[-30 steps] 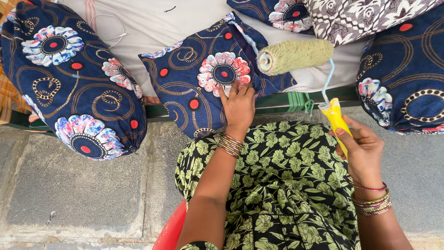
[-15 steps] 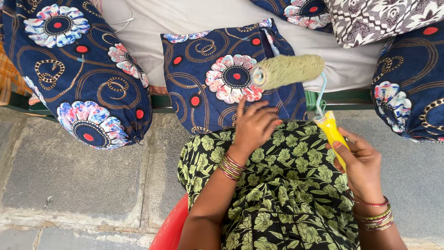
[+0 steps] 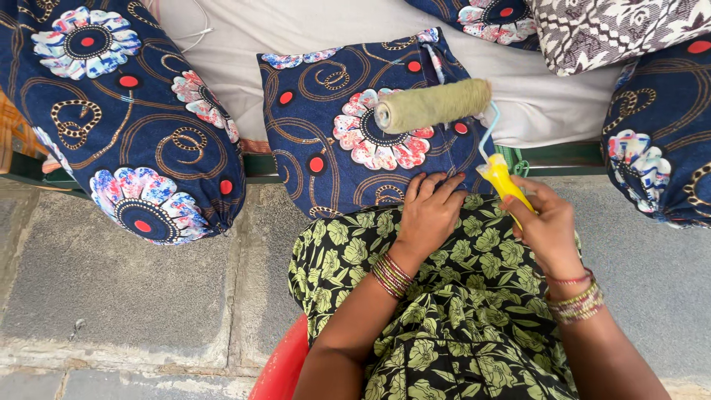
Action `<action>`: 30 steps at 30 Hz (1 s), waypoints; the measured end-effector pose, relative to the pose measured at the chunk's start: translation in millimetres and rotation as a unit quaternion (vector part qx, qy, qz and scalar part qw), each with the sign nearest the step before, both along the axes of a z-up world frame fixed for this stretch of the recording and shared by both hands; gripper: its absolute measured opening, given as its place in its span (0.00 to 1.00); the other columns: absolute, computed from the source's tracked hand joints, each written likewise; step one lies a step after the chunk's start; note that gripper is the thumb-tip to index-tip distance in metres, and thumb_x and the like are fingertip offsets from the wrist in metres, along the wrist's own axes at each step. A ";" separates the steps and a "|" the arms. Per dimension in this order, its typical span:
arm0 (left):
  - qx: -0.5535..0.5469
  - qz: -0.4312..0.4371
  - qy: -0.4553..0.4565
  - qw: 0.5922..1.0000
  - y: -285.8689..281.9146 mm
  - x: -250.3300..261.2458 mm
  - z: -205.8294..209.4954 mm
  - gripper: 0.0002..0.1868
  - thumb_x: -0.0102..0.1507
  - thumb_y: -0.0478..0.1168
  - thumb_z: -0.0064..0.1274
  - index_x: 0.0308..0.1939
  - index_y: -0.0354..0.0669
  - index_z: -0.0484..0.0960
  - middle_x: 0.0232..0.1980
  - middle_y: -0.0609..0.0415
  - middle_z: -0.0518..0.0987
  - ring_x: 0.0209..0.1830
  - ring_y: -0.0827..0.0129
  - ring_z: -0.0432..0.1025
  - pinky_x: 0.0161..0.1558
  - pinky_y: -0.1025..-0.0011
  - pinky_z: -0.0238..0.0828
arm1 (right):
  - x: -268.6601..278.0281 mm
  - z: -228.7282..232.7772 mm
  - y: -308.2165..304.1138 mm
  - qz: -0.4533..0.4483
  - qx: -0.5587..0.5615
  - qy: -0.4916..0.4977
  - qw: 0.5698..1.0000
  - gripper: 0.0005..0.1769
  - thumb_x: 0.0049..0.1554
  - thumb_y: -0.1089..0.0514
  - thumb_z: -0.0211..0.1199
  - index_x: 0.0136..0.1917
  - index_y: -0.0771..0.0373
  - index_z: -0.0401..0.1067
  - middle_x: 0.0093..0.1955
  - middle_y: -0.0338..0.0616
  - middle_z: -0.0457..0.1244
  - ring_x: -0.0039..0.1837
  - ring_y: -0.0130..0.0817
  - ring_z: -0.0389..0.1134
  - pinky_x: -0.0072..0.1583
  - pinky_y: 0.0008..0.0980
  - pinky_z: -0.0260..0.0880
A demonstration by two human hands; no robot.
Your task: The person uses a paint roller to roll over several patterned pillows and bolsters on a woven bed, turning the items to reach different sides.
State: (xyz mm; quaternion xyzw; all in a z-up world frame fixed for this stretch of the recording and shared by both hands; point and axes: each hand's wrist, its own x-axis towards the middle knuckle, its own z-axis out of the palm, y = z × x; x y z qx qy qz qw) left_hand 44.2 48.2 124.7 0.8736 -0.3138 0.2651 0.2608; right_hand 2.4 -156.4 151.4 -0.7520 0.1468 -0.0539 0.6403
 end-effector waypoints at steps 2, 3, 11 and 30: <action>-0.005 -0.004 0.007 1.000 0.2 0.5 -0.1 0.09 0.61 0.37 0.59 0.46 0.46 0.85 0.63 0.59 0.78 0.65 0.60 0.67 0.72 0.54 0.57 | 14.9 0.2 5.4 0.007 0.002 -0.002 1.000 0.22 0.59 0.62 0.65 0.67 0.65 0.71 0.41 0.44 0.70 0.29 0.17 0.60 0.30 0.18 0.55; -0.005 -0.003 0.007 1.000 0.0 -0.1 -0.3 0.09 0.61 0.37 0.59 0.46 0.46 0.85 0.63 0.58 0.78 0.65 0.60 0.67 0.72 0.54 0.57 | 21.7 0.8 7.5 0.013 0.003 -0.004 1.000 0.22 0.58 0.63 0.65 0.66 0.65 0.71 0.41 0.43 0.70 0.29 0.17 0.61 0.30 0.18 0.57; 0.004 -0.008 0.016 1.000 1.8 0.3 -1.9 0.10 0.60 0.36 0.59 0.46 0.46 0.86 0.67 0.58 0.74 0.69 0.58 0.64 0.74 0.53 0.55 | 63.7 4.2 15.7 0.023 -0.071 -0.003 0.997 0.22 0.58 0.61 0.65 0.66 0.65 0.72 0.40 0.43 0.70 0.28 0.18 0.59 0.30 0.21 0.57; -0.003 -0.005 0.027 1.000 0.2 6.8 -7.9 0.10 0.60 0.36 0.58 0.46 0.46 0.86 0.67 0.59 0.74 0.69 0.60 0.64 0.75 0.55 0.55 | 163.6 11.1 23.9 0.040 -0.158 -0.025 0.986 0.20 0.57 0.56 0.68 0.63 0.60 0.75 0.36 0.42 0.70 0.26 0.23 0.60 0.30 0.26 0.57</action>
